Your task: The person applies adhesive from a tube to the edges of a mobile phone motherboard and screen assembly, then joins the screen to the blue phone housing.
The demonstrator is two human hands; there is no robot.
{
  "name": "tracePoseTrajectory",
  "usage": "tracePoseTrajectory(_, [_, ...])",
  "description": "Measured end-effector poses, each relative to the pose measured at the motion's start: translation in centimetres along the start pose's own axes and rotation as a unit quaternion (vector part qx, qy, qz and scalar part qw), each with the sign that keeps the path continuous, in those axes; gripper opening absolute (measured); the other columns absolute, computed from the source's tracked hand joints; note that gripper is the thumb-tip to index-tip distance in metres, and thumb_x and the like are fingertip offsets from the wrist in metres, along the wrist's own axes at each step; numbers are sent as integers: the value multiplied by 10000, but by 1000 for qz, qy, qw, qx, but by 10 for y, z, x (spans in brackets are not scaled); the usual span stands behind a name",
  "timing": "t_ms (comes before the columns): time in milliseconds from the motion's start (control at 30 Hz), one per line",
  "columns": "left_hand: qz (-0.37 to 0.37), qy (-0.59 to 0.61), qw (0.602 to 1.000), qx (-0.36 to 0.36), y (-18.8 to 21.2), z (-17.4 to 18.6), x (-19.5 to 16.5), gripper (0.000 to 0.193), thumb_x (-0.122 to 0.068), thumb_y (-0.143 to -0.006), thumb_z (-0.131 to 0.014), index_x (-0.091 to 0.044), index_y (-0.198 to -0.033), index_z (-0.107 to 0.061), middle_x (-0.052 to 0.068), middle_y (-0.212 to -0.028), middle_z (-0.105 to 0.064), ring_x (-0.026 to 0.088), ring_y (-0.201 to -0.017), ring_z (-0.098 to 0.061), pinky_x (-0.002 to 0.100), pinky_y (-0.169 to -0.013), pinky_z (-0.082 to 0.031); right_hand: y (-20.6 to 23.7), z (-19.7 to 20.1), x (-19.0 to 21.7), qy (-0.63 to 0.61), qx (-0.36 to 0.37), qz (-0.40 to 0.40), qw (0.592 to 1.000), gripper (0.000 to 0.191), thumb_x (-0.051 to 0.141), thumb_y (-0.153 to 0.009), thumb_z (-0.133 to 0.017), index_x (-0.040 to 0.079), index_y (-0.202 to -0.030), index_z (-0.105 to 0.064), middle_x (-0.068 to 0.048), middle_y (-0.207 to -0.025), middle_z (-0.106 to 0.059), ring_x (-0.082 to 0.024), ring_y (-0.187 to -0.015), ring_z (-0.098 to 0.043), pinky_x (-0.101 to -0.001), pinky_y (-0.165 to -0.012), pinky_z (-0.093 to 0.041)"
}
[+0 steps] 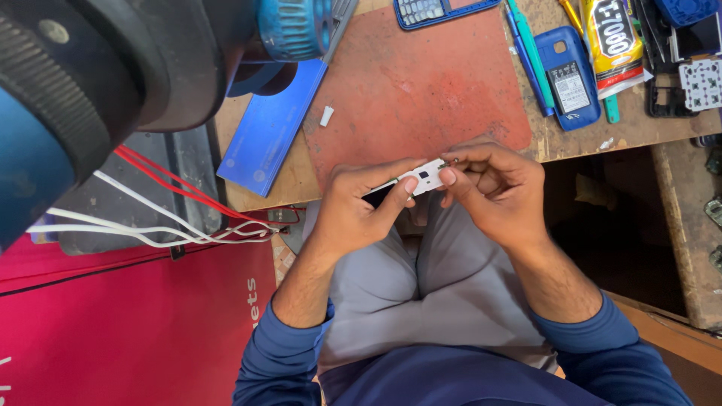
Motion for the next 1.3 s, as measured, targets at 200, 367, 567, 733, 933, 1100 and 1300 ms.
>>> tracePoseTrajectory(200, [-64, -54, 996, 1, 0, 3, -15, 242, -58, -1000, -699, -24, -1239, -719, 124, -1003, -789, 138, -823, -768, 259, -742, -584, 0, 1, 1, 28, -4, -11, 1000, 177, -82, -973, -702, -73, -1148, -674, -120, -1052, -701, -150, -897, -709, -258, -743, -600])
tracePoseTrajectory(367, [-83, -104, 991, -1, -2, 1, -21, 246, -41, -971, -708, -33, -1216, -728, 124, -910, -766, 183, -732, -740, 286, -670, -548, -2, 2, 4, 20, 4, 12, 1000, 166, -108, -958, -699, -73, -1118, -674, -123, -1109, -671, -151, -949, -693, -263, -756, -601])
tracePoseTrajectory(567, [-98, -141, 985, 18, -1, -7, -25, 273, -20, -935, -724, -33, -1206, -744, 122, -863, -751, 211, -668, -706, 307, -627, -529, -1, 6, 5, 24, 13, 12, 1000, 162, -159, -924, -686, -76, -1062, -666, -122, -1082, -656, -142, -900, -669, -260, -755, -587])
tracePoseTrajectory(733, [-125, -113, 986, 17, -1, -9, -31, 265, -16, -966, -705, -40, -1230, -720, 121, -938, -755, 206, -733, -728, 303, -668, -551, 0, 6, 8, 11, 22, 16, 1000, 152, -164, -929, -684, -75, -1051, -665, -124, -1068, -656, -143, -883, -667, -265, -763, -586])
tracePoseTrajectory(933, [-120, -121, 985, 25, -1, -11, -29, 270, -9, -947, -717, -19, -1217, -725, 122, -867, -737, 206, -672, -694, 314, -622, -519, 1, 6, 9, 18, 22, 13, 1000, 141, -161, -930, -683, -71, -1038, -664, -124, -1061, -658, -140, -878, -670, -266, -759, -594])
tracePoseTrajectory(1100, [-115, -122, 985, 27, -2, -11, -30, 282, -9, -949, -713, -25, -1230, -723, 121, -878, -745, 196, -672, -695, 310, -620, -522, -1, 5, 8, 7, 21, 4, 1000, 136, -153, -939, -681, -68, -1042, -655, -123, -1061, -656, -135, -883, -673, -266, -755, -600])
tracePoseTrajectory(1300, [-79, -99, 992, 24, -3, -7, -29, 280, -29, -952, -715, -26, -1232, -720, 133, -933, -765, 202, -755, -760, 294, -670, -566, -2, 1, 7, -7, 42, -26, 999, 263, -110, -907, -665, -60, -1163, -635, -118, -1103, -686, -143, -995, -702, -252, -793, -613])
Point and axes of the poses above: each hand's wrist, its own y-axis away from the middle knuckle, its own z-axis out of the back of the hand, x = y × z, the point moved 9 cm from there along -y, towards the middle knuckle
